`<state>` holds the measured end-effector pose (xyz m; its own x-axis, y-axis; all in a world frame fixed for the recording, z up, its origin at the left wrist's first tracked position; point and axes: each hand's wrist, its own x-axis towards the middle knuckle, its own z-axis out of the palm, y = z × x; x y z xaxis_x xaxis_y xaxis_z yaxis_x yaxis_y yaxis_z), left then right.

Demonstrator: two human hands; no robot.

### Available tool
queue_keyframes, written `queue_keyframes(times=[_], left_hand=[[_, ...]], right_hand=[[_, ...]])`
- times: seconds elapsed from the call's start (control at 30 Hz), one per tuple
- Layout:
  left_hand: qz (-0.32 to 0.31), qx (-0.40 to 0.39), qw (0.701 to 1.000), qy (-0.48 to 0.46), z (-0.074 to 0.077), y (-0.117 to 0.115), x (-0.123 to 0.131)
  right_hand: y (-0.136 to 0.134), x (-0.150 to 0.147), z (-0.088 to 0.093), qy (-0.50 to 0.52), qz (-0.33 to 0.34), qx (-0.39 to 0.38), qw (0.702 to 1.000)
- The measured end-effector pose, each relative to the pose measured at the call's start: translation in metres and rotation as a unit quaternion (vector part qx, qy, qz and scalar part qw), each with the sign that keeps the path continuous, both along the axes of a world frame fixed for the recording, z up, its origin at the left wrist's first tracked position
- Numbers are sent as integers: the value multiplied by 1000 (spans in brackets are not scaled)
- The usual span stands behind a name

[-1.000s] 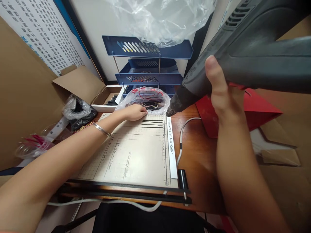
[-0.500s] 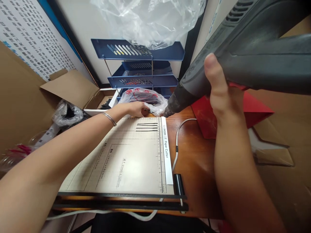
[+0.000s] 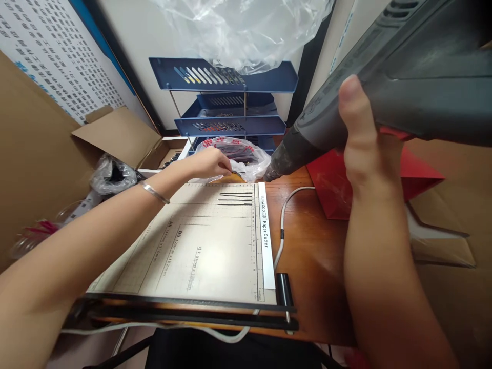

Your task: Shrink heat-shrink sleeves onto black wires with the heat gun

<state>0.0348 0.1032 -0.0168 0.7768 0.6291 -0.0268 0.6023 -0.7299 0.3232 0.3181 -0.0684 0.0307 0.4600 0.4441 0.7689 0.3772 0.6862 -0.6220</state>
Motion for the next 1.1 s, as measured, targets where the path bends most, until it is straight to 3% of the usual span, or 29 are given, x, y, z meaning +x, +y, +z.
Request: queue_keyframes(times=[0.1, 0.23, 0.4, 0.73, 0.87, 0.97, 1.1], left_hand=[[-10, -11, 999, -51, 11, -31, -16], [-14, -20, 997, -80, -1, -58, -25], [-27, 5, 994, -103, -21, -61, -28], [8, 30, 992, -124, -35, -69, -15], [17, 101, 987, -124, -44, -77, -26], [55, 133, 983, -112, -43, -95, -39], [103, 133, 982, -80, -30, -131, -48]], right_hand=[[0, -1, 1, 4, 6, -15, 1000], [-3, -13, 4, 51, 5, -40, 998], [-7, -21, 7, 14, -22, -57, 998], [4, -14, -6, -25, 5, -48, 999], [8, -23, -12, -36, -3, -62, 997], [14, -28, -15, -29, -21, -68, 997], [17, -26, -14, -48, 1, -91, 995]])
